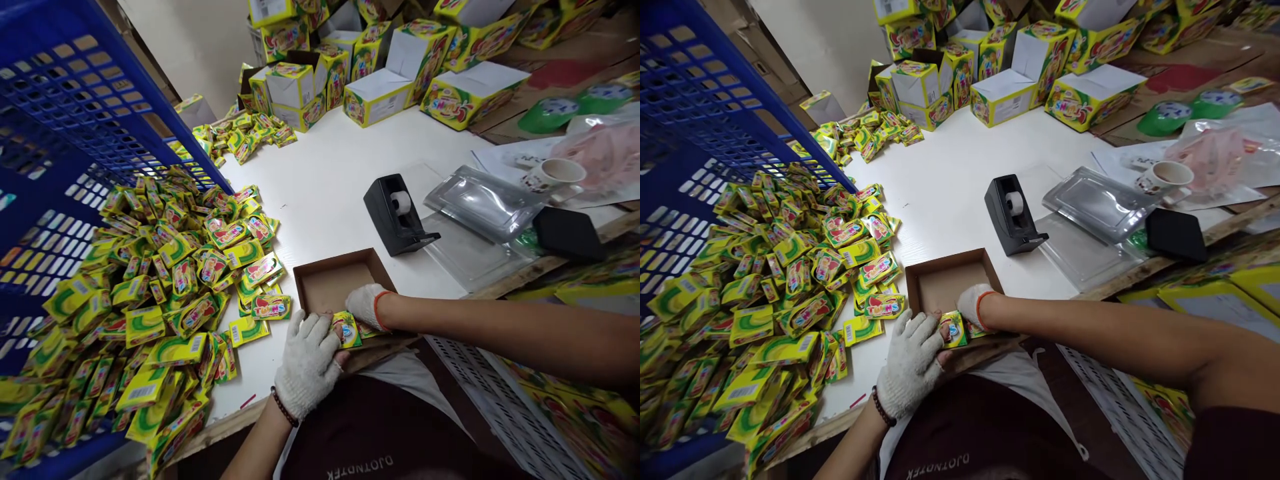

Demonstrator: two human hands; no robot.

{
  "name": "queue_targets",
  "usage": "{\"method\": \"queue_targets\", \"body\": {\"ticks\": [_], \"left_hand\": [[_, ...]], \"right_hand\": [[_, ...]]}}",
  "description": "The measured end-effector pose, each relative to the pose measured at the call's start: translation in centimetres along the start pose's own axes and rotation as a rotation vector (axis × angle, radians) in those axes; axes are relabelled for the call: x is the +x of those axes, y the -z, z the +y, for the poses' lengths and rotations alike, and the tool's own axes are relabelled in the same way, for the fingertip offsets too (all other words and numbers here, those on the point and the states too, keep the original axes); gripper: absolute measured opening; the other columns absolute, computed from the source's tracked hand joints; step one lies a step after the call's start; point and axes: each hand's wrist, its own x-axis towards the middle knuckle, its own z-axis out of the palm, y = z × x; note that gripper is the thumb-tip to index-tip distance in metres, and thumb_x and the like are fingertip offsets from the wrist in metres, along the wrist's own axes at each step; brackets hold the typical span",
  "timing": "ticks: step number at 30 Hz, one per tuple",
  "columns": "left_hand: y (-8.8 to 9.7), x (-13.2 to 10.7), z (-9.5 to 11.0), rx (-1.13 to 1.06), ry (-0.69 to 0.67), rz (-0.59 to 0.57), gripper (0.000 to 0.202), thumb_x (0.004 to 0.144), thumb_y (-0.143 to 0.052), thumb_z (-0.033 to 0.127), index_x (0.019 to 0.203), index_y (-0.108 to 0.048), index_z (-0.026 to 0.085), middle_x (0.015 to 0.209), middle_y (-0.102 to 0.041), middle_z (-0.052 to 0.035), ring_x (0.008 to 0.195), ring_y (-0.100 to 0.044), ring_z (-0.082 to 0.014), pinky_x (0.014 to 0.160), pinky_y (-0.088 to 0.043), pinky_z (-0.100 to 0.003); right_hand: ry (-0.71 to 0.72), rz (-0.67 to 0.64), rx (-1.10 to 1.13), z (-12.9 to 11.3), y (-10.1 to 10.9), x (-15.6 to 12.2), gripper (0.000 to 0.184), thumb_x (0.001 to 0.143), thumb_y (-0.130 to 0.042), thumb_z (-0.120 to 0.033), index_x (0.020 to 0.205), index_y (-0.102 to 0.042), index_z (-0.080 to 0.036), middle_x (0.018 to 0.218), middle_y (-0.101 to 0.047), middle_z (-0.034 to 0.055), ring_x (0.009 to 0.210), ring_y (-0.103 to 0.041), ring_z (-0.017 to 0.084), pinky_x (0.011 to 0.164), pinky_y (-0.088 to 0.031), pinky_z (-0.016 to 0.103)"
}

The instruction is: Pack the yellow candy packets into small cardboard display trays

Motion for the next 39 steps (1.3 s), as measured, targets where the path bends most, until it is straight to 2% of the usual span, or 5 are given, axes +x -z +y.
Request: {"method": "queue_targets", "body": {"ticks": [10, 17, 22, 27, 39], "left_hand": [[0.7, -0.4, 0.2, -0.167, 0.022, 0.0, 0.025, 0.096, -0.051, 0.043, 0.1, -0.065, 0.023, 0.118, -0.068, -0.0067, 0.105, -0.06, -0.0243, 0.108, -0.036, -0.054], [1.0, -1.7, -6.8, 0.288, 0.357, 0.083, 0.042, 0.087, -0.052, 0.01, 0.127, -0.059, 0.019, 0.128, -0.061, -0.0127, 0.122, -0.052, -0.0282, 0.106, -0.043, -0.052], [1.0, -2.7, -9.6, 0.458, 0.466, 0.035, 0.044, 0.083, -0.061, 0.012, 0.126, -0.059, 0.016, 0.11, -0.064, -0.014, 0.1, -0.06, -0.0288, 0.087, -0.052, -0.048], [2.5, -0.8, -8.8, 0.465, 0.305, 0.315, 0.048, 0.09, -0.06, 0.021, 0.137, -0.049, 0.022, 0.124, -0.059, -0.0143, 0.115, -0.057, -0.0283, 0.097, -0.048, -0.047], [2.7, 4.8, -15.3, 0.325, 0.564, 0.048, 0.045, 0.077, -0.073, 0.023, 0.118, -0.058, 0.012, 0.103, -0.066, -0.0146, 0.1, -0.064, -0.0308, 0.089, -0.05, -0.046]], "right_hand": [[0.015, -0.12, -0.085, -0.5, 2.6, -1.2, 0.039, 0.06, -0.078, -0.014, 0.099, -0.078, -0.019, 0.101, -0.077, 0.0148, 0.097, -0.072, 0.034, 0.077, -0.051, 0.038], [-0.053, -0.033, -0.072, -0.3, 3.6, -2.8, 0.021, 0.068, -0.071, -0.017, 0.088, -0.074, -0.024, 0.1, -0.075, 0.0105, 0.088, -0.072, 0.031, 0.063, -0.046, 0.034], [0.123, 0.344, 0.029, -1.8, 7.0, -4.7, 0.015, 0.086, -0.054, -0.019, 0.093, -0.067, -0.021, 0.103, -0.07, 0.0109, 0.093, -0.066, 0.027, 0.077, -0.048, 0.036], [0.413, 0.714, 0.074, -6.8, 11.1, -2.8, 0.034, 0.082, -0.062, -0.018, 0.116, -0.063, -0.016, 0.119, -0.065, 0.0138, 0.11, -0.059, 0.027, 0.094, -0.045, 0.035], [0.235, 0.389, 0.044, -5.2, 17.0, 4.8, 0.015, 0.08, -0.062, -0.024, 0.093, -0.064, -0.017, 0.096, -0.071, 0.0065, 0.083, -0.061, 0.019, 0.063, -0.037, 0.024]]}}
